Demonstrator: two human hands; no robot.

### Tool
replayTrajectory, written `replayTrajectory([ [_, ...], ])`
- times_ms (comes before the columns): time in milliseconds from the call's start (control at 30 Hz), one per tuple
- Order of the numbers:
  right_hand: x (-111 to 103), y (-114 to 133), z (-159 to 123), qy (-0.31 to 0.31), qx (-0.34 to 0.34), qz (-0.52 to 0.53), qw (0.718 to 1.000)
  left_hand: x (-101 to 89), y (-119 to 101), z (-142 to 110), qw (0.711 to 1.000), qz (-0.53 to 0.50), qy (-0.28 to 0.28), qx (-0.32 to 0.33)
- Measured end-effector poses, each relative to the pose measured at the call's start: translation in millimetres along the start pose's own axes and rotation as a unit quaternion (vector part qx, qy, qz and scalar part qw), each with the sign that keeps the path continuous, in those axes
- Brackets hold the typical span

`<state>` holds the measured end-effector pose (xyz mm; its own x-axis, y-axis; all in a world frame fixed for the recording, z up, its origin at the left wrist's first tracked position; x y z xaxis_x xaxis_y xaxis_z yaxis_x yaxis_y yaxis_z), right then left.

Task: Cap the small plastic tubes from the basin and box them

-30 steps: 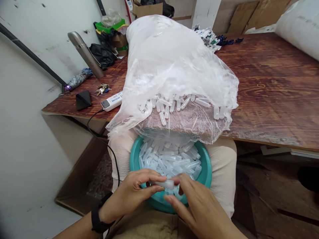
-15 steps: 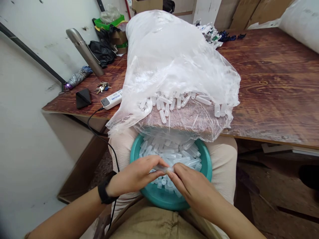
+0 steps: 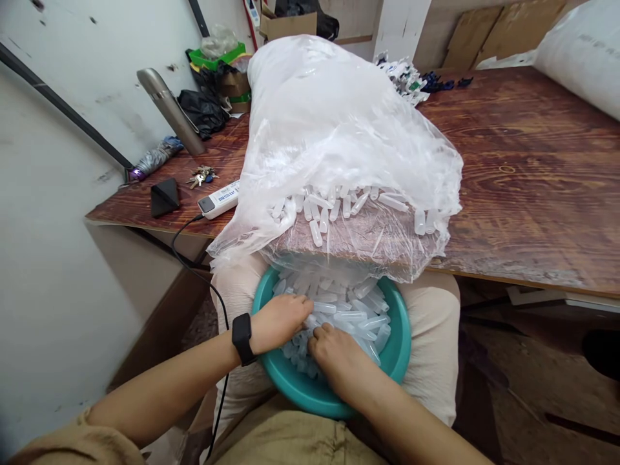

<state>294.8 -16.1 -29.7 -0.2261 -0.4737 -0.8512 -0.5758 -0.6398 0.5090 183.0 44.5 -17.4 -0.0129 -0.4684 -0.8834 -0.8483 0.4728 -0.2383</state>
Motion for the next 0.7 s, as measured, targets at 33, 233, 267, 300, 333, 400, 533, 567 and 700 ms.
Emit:
replayTrajectory([
  [33,-3,-2,-3,-0.007,0.001,0.008,1.000,-3.1,2,-3,1.000,-0.010,-0.009,-0.005],
  [233,-28,-25,-40,-0.283,0.049,0.190,0.939,-23.5,11,-28,0.986,-0.161,-0.043,-0.022],
  [267,-31,-28,-47,-0.339,0.064,0.219,0.913,-25.1,11,-32,0.973,-0.225,-0.038,-0.026],
  [300,-33,-29,-53,-0.378,0.079,0.237,0.892,-25.2,10,-35,0.954,-0.298,-0.026,-0.028],
  [333,-34,-30,-57,-0.403,0.094,0.253,0.875,-23.7,8,-38,0.927,-0.375,-0.001,-0.032],
  [400,-32,-30,-61,-0.421,0.119,0.291,0.851,-17.3,1,-43,0.855,-0.514,0.066,-0.036],
  [533,-29,-24,-64,-0.443,0.134,0.326,0.824,-9.5,-12,-46,0.679,-0.723,0.121,-0.041],
  [567,-30,-21,-64,-0.458,0.125,0.317,0.821,-9.3,-14,-46,0.640,-0.759,0.114,-0.045],
  [700,-31,-9,-60,-0.494,0.089,0.285,0.817,-7.8,-16,-45,0.524,-0.844,0.063,-0.090],
])
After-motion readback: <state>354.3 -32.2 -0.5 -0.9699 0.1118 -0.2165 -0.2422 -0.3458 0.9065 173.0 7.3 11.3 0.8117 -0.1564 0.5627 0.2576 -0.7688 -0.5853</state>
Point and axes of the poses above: each hand's wrist, its own z-axis towards the middle knuckle, its own x-axis out of the palm, y = z × x, the point moved 4 cm from there along z, towards the middle knuckle, and after that the axes turned 13 degrees about -x, right-handed, at the moved point
